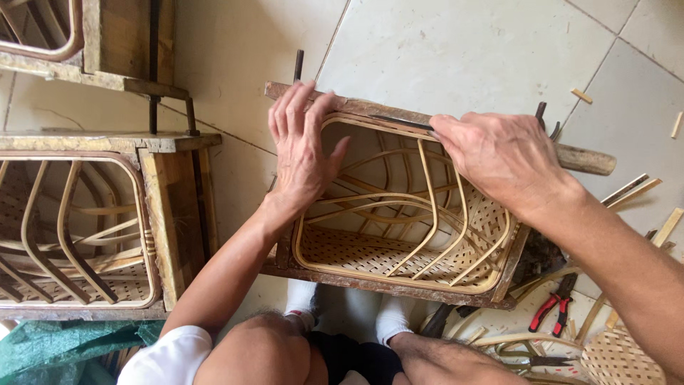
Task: The person inserts curved bamboo strips into a rectangular basket frame, taps them into place with a hammer, and applies glue along the frame edges to secure the strips.
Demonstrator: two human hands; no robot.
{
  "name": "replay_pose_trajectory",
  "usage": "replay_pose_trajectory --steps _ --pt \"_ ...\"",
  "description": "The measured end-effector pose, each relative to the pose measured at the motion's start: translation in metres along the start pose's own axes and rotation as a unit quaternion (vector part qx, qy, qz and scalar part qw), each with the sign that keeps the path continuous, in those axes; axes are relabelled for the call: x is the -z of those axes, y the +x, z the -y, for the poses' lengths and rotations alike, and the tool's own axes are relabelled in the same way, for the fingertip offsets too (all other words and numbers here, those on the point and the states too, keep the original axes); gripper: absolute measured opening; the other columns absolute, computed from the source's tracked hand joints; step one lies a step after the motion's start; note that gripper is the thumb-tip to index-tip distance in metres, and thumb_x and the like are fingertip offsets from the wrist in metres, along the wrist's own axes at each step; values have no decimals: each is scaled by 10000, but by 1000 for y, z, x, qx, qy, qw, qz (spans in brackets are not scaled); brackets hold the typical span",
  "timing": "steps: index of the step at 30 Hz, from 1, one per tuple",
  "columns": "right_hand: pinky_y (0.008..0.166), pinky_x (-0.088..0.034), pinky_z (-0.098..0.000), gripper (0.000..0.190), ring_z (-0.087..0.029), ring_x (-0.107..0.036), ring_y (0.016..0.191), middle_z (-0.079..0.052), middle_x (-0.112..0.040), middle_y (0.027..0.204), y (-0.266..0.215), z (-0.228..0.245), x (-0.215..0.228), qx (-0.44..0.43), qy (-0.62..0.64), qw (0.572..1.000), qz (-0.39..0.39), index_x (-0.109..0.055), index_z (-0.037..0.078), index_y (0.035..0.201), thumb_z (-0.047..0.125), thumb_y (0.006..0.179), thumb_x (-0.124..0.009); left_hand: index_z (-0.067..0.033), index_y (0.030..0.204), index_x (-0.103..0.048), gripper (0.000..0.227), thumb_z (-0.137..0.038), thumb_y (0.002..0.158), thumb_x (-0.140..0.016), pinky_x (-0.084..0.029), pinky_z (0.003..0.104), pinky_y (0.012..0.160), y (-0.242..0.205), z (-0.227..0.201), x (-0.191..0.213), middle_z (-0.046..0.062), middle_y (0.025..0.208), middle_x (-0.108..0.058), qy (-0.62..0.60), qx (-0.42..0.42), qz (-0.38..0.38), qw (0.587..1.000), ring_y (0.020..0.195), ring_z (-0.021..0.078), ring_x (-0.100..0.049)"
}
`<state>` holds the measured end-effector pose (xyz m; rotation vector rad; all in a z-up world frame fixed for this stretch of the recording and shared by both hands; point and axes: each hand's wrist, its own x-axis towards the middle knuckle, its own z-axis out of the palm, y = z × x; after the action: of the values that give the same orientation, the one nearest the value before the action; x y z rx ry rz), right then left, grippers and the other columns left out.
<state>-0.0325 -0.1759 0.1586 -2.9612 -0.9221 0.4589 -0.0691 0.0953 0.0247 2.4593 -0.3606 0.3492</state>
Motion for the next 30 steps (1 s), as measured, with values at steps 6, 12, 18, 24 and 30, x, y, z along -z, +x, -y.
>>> replay_pose_trajectory --steps 6,12,18,24,30 --pt "433 -500 -335 208 -160 -551 416 -33 -565 517 16 8 10 3 3 999 34 -678 69 984 202 1083 -551 -61 1589 -269 963 -73 847 -883 -287 528 1302 -7 4 9 221 1595 -336 -75 76 7 994 1536 398 -303" --pt "389 -487 -315 219 -157 -528 380 -39 -565 506 34 18 15 10 4 998 68 -692 73 1006 213 1081 -541 -57 1616 -210 997 -12 844 -839 -275 535 1328 -9 4 4 232 1613 -311 -91 88 -17 992 1551 412 -280" --pt "374 -472 -343 224 -199 -548 414 -65 -621 625 24 8 22 -132 117 981 82 -669 90 1164 207 1117 -484 -25 1622 -230 951 -42 888 -834 -281 520 1332 -11 4 5 200 1609 -363 -77 71 5 995 1560 405 -291" --pt "553 -612 -315 275 -188 -739 688 -126 -713 816 -76 -17 -28 -323 352 876 -66 -504 -44 1166 219 1137 -431 -1 1540 -407 779 -155 907 -834 -187 582 1273 -8 7 5 209 1579 -441 -9 2 38 999 1522 387 -327" --pt "606 -583 -374 239 -224 -738 766 -137 -732 910 -193 -47 -93 -471 248 839 -108 -556 -22 1173 205 1159 -483 -53 1508 -533 520 -101 1035 -742 -275 477 1290 -2 9 -1 137 1546 -533 -32 -91 99 990 1464 335 -469"
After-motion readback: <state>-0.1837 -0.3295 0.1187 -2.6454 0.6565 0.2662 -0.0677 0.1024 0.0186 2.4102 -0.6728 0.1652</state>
